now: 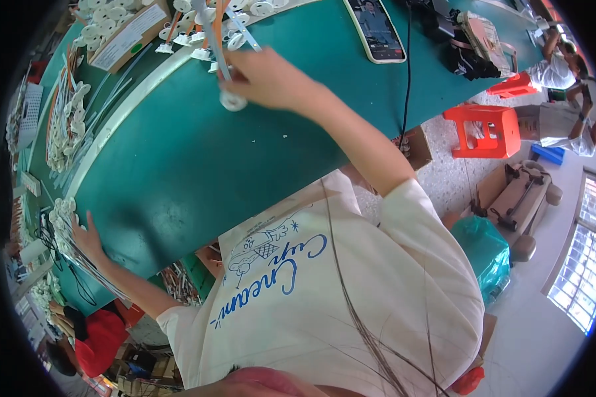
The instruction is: Assembling LED light strips at a factory workbench by attaching plastic components and wiring.
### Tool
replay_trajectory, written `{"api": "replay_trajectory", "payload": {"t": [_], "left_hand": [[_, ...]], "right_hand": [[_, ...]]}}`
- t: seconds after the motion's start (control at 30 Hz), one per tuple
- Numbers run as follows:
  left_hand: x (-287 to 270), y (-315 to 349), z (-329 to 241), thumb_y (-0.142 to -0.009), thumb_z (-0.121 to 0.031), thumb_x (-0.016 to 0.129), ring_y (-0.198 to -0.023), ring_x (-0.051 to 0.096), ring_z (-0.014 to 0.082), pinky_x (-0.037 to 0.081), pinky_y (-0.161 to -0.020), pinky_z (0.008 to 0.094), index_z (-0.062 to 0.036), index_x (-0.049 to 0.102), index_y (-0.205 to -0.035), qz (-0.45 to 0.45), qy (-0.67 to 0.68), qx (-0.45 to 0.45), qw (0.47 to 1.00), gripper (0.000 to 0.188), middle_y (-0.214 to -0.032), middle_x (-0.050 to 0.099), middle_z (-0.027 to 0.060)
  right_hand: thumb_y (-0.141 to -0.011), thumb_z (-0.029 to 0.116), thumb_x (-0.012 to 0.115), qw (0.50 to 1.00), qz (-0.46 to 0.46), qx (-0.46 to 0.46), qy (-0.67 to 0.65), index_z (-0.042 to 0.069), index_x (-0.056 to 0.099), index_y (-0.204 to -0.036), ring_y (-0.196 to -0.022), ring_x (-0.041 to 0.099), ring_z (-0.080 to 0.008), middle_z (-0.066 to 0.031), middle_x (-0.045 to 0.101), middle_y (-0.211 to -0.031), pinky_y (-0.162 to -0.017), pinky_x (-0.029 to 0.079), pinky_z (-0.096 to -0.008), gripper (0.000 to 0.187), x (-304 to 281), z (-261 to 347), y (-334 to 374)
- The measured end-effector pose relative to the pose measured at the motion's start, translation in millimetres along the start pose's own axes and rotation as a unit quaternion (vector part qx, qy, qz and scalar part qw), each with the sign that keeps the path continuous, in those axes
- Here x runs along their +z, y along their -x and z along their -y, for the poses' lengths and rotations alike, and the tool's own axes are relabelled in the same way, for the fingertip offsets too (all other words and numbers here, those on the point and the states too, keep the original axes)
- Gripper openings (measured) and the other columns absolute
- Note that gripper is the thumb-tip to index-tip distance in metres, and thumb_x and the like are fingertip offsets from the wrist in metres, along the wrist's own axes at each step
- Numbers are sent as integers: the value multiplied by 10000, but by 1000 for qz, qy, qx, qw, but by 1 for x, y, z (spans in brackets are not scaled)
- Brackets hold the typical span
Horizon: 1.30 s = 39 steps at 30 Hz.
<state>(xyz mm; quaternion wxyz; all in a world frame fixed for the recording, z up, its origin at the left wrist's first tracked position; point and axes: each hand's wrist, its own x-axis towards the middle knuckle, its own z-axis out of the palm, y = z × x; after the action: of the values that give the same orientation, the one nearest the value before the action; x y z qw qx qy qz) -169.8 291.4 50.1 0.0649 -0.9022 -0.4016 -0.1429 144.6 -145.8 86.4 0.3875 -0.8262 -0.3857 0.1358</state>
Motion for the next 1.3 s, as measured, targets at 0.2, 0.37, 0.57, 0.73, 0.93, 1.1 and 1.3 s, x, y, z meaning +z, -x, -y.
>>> {"api": "replay_trajectory", "payload": {"t": [0.2, 0.37, 0.57, 0.73, 0.93, 1.1, 1.3], "left_hand": [[42, 17, 100, -797, -268, 644, -1078, 535, 315, 436, -884, 391, -46, 537, -1183, 142, 21, -78, 987, 458, -1131, 585, 152], [10, 16, 33, -753, -184, 665, -933, 611, 308, 474, -816, 379, -32, 586, -1087, -41, -199, -25, 979, 375, -992, 641, 155], [27, 1, 126, -747, -140, 666, -861, 647, 261, 515, -737, 340, -41, 609, -1064, -12, -53, -68, 996, 337, -980, 659, 113], [17, -5, 111, -760, -151, 662, -852, 657, 209, 513, -742, 288, -30, 623, -1040, -24, 58, -132, 989, 308, -973, 672, 90], [-32, -34, 84, -798, -186, 566, -868, 654, 227, 496, -740, 346, -76, 631, -1054, -4, -33, -78, 996, 286, -964, 676, 94], [-66, -64, 68, -770, -156, 601, -854, 639, 261, 487, -757, 357, -64, 558, -1166, 139, -47, 45, 988, 409, -975, 652, 127], [-32, -63, 61, -824, -97, 609, -621, 550, 100, 427, -582, 208, 24, 525, -1139, 379, 274, -100, 878, 348, -824, 594, 64]], "right_hand": [[-778, 118, 645, 994, -89, -1, -70, -38, 554, -827, -589, 620, -254, -143, 617, -690, -538, 478, -329, 187, -33, -13, -143], [-787, 190, 632, 868, -378, 312, 85, -37, 521, -961, -679, 607, -225, -129, 614, -775, -610, 479, -315, 307, -6, 16, -186], [-764, 148, 585, 945, -325, -28, -1, 75, 584, -1014, -871, 618, -281, -115, 616, -962, -720, 496, -376, 261, 45, 44, -123], [-800, 154, 491, 975, -143, -165, -28, 76, 475, -1083, -861, 601, -321, -135, 565, -958, -712, 500, -437, 295, 91, 78, -117], [-822, 138, 459, 983, -51, -176, 11, 60, 456, -1054, -806, 602, -334, -135, 555, -947, -667, 499, -439, 244, 94, 77, -94], [-820, 138, 478, 983, -52, -174, 22, 74, 457, -1069, -796, 608, -327, -139, 561, -976, -671, 502, -432, 257, 93, 66, -84], [-827, 161, 519, 984, -46, -172, 2, 92, 446, -1087, -791, 609, -314, -133, 576, -970, -686, 500, -424, 278, 93, 47, -67]]}}
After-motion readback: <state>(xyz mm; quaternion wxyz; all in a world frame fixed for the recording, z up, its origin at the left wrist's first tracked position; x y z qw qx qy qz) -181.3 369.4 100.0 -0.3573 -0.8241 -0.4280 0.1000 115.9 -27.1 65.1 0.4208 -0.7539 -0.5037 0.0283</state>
